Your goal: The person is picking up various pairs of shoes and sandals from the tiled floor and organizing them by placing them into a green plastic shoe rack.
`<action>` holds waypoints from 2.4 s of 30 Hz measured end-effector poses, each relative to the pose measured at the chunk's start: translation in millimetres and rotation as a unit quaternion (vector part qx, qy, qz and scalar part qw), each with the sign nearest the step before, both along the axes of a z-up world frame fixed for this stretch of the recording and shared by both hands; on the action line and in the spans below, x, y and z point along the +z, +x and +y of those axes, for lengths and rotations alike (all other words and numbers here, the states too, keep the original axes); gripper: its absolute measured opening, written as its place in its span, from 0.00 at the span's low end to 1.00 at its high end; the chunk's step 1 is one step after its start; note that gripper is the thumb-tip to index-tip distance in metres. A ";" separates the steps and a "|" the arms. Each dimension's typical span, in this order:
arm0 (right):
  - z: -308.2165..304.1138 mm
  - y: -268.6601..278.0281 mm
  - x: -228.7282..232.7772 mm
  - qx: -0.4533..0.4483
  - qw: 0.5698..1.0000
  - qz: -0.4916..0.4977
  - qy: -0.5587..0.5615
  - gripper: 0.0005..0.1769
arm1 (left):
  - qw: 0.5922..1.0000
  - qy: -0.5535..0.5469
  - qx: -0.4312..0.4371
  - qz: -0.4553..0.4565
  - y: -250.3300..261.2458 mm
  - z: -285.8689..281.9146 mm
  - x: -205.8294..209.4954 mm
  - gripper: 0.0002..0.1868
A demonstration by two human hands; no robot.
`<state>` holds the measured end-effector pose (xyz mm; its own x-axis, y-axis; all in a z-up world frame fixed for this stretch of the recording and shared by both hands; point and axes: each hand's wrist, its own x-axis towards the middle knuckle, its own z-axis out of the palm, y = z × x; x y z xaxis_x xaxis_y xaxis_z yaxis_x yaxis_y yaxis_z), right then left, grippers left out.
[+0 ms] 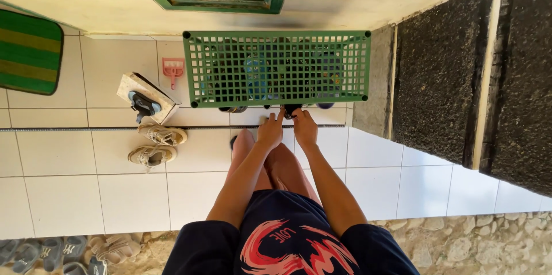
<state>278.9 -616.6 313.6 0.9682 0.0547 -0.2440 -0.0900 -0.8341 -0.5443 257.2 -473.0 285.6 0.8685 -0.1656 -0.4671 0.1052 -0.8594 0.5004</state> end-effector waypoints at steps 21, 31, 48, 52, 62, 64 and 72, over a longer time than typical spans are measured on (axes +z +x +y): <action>-21.4 -87.4 77.6 0.043 0.990 0.054 0.120 0.10 | 0.991 -0.018 0.033 -0.130 -80.7 -19.7 72.6 0.17; -78.6 -47.1 5.2 0.167 0.961 0.187 0.117 0.13 | 0.992 -0.049 0.098 -0.070 -76.7 -58.1 39.0 0.22; -63.2 8.3 -86.6 0.031 0.999 0.023 0.021 0.23 | 0.968 -0.098 0.162 -0.166 -2.5 -72.8 -66.0 0.38; -62.9 -0.8 -70.7 0.009 0.999 0.040 0.033 0.14 | 0.972 -0.087 0.149 -0.156 -7.3 -82.9 -78.9 0.30; -93.7 -32.8 -57.0 -0.049 0.989 0.045 0.129 0.15 | 0.982 -0.091 0.125 -0.107 -19.7 -107.9 -79.5 0.08; -100.1 -29.0 -55.6 -0.076 0.984 0.047 0.152 0.18 | 0.984 -0.091 0.123 -0.095 -15.2 -113.4 -77.2 0.08; -126.3 11.1 -115.7 -0.030 0.997 0.074 -0.015 0.39 | 0.978 -0.053 0.124 -0.162 -7.6 -134.8 -91.6 0.09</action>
